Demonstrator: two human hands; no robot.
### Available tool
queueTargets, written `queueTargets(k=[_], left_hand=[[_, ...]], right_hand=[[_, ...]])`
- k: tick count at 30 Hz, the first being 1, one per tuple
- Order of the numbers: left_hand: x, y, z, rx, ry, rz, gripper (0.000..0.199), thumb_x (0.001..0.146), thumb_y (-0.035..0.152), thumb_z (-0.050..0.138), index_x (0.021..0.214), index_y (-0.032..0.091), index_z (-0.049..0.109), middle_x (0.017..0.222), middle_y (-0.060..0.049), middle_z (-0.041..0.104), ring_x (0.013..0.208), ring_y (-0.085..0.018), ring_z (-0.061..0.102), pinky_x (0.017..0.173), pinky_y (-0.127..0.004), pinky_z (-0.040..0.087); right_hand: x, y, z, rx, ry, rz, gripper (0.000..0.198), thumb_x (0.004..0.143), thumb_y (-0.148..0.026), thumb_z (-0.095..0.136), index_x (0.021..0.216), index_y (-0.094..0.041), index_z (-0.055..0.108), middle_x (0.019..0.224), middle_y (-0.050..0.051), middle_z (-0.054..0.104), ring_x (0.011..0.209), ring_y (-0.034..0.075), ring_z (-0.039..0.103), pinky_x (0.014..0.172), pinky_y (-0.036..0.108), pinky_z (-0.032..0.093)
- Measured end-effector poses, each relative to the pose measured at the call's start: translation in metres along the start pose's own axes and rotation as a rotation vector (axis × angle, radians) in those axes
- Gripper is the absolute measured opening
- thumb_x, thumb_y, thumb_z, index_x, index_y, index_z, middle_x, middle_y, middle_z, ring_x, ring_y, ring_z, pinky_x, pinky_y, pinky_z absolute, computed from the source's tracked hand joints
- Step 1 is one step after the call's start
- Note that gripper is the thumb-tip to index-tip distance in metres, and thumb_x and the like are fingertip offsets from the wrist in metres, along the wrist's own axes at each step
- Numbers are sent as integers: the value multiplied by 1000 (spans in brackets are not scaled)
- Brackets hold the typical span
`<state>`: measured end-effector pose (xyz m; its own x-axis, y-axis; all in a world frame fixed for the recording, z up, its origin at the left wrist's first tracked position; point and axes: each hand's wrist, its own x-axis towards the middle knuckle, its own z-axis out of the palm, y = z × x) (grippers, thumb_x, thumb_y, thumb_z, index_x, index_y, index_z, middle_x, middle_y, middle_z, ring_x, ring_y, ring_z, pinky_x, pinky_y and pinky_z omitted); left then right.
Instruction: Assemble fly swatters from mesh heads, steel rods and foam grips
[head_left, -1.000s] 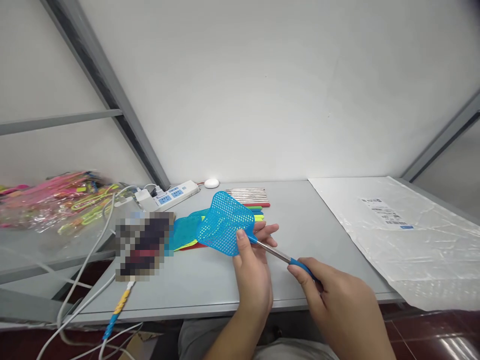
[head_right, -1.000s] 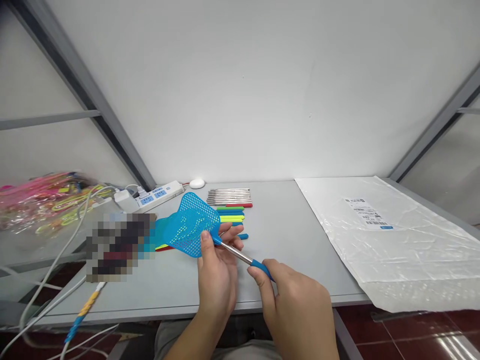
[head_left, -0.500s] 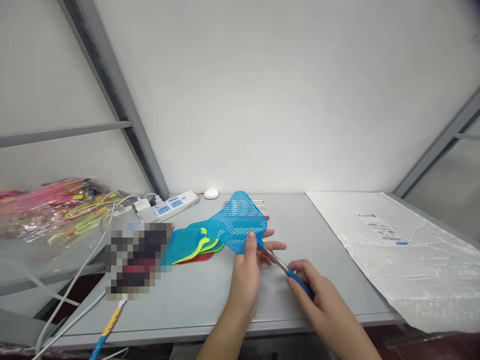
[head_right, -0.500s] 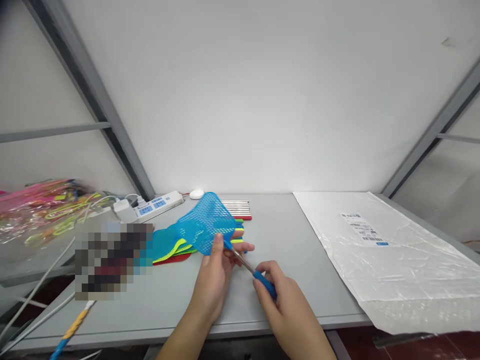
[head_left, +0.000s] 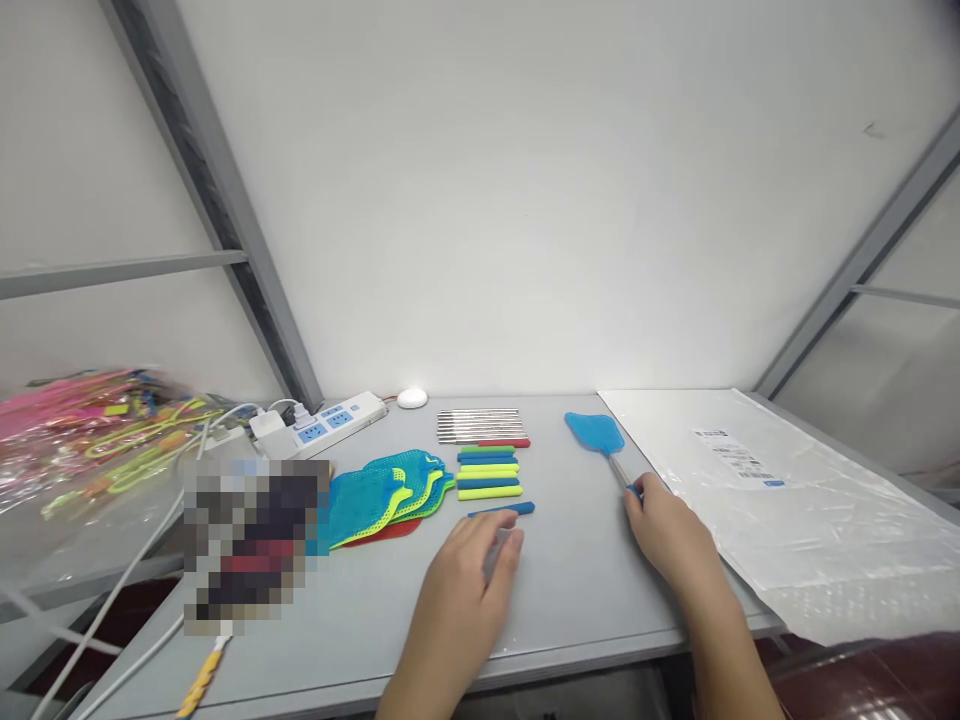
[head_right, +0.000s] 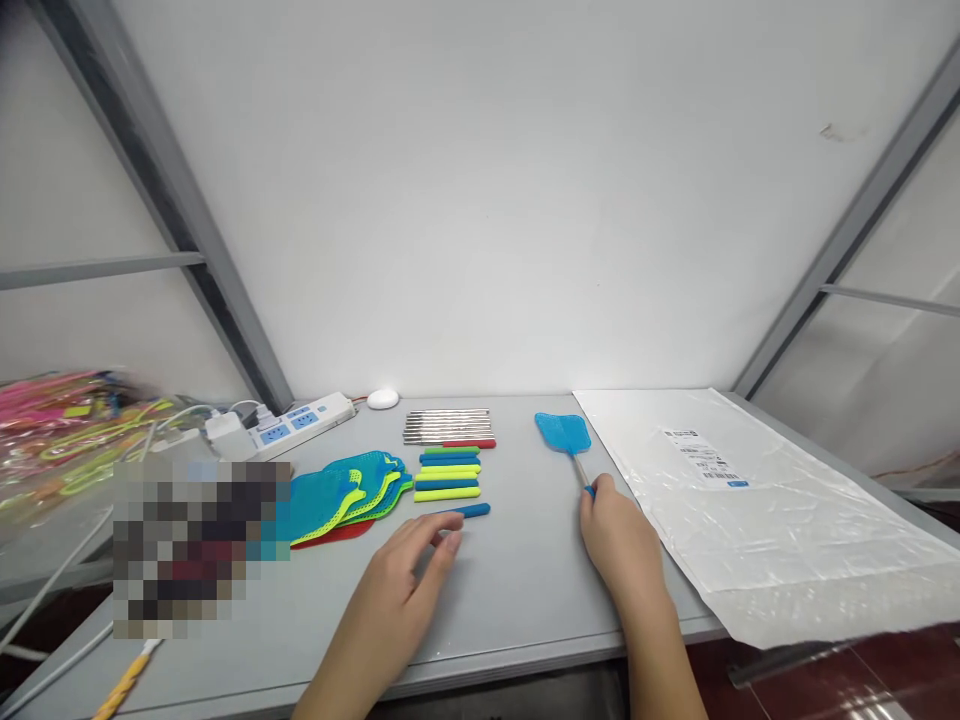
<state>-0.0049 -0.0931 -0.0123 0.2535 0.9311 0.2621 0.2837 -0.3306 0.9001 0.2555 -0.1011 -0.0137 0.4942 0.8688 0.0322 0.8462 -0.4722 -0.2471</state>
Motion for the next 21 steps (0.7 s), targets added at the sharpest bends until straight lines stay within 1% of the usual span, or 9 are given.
queueTargets(k=[3, 5, 7, 10, 13, 15, 18, 21], left_hand=[[2, -10, -17, 23, 26, 6, 28, 83, 34, 68, 110, 32, 73, 120, -7, 66, 117, -33, 55, 102, -43, 40], [4, -17, -24, 34, 38, 5, 29, 81, 34, 70, 109, 32, 73, 125, -6, 64, 123, -33, 51, 107, -45, 36], [4, -24, -28, 75, 52, 0, 29, 80, 36, 70, 109, 31, 73, 127, -7, 62, 124, -34, 50, 108, -48, 36], [1, -31, -29, 222, 58, -11, 31, 84, 41, 65, 112, 30, 71, 133, -8, 56, 125, -34, 49, 106, -51, 39], [-4, -34, -28, 380, 3, -8, 34, 91, 43, 53, 120, 29, 66, 139, -8, 49, 130, -32, 45, 106, -52, 39], [-6, -32, -26, 459, -41, 11, 36, 95, 43, 46, 122, 28, 63, 138, -8, 48, 130, -30, 44, 106, -50, 39], [-8, -28, -23, 556, -83, 46, 35, 96, 43, 44, 123, 27, 61, 134, -8, 50, 128, -29, 44, 104, -48, 41], [-8, -22, -21, 608, -101, 72, 31, 96, 40, 45, 120, 28, 60, 129, -7, 53, 124, -28, 46, 101, -47, 42]], right_hand=[[10, -5, -2, -16, 2, 17, 25, 94, -33, 32, 92, -21, 54, 82, 12, 68, 77, 29, 66, 58, 33, 40], [18, -9, -3, -30, -6, 4, 23, 92, -31, 35, 90, -21, 55, 81, 11, 67, 77, 29, 65, 58, 34, 40], [25, -13, -3, -44, -17, -22, 20, 91, -28, 38, 89, -20, 56, 81, 11, 67, 78, 29, 65, 60, 35, 40], [34, -17, 1, -64, -28, -30, 20, 91, -28, 38, 93, -18, 56, 85, 13, 67, 79, 29, 65, 62, 36, 42], [39, -15, 8, -71, -34, -2, 25, 93, -35, 39, 97, -17, 56, 87, 14, 67, 82, 32, 65, 65, 40, 43], [39, -11, 12, -50, -38, 13, 29, 93, -41, 38, 98, -18, 55, 86, 13, 68, 82, 32, 65, 66, 40, 43], [36, -6, 13, 13, -34, 29, 37, 93, -51, 37, 100, -20, 55, 82, 10, 68, 79, 30, 65, 63, 38, 43], [30, -7, 9, 72, 20, 57, 45, 93, -58, 33, 107, -20, 54, 83, 9, 66, 78, 28, 65, 61, 36, 43]])
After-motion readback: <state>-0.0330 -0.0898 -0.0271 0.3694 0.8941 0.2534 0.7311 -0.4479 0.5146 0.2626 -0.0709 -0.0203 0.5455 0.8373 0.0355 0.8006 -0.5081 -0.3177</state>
